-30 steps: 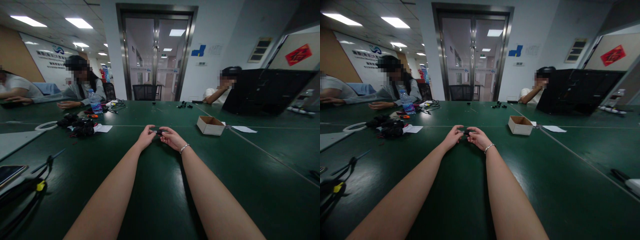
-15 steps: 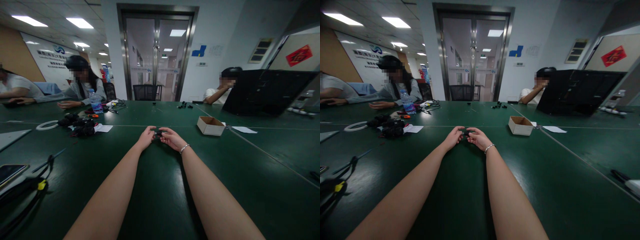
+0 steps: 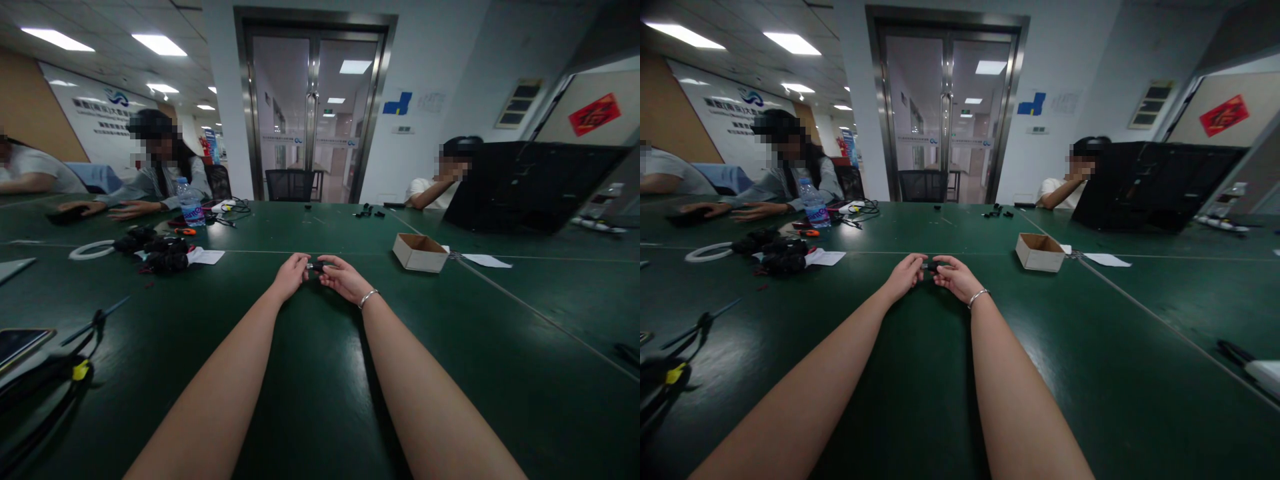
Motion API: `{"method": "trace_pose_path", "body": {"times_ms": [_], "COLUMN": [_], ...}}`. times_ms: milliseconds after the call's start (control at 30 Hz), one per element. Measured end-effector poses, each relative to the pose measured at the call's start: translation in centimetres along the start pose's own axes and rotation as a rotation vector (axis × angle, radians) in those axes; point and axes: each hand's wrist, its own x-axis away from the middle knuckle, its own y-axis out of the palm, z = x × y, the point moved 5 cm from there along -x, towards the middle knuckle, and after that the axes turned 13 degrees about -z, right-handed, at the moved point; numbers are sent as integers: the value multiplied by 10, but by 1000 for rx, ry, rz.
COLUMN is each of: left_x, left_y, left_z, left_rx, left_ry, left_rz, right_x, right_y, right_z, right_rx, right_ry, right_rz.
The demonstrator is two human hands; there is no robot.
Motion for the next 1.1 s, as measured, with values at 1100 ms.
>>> {"method": "trace_pose_path", "body": {"times_ms": [1100], "left_x": [2], "left_y": [3], "left_z": [5], "left_rx": [24], "left_ry": [-22], "left_rz": [-47], "right_x": [0], "right_y": [1], "right_z": [1], "right_rx": [0], "right_ry": [20], "right_rz": [2]}}
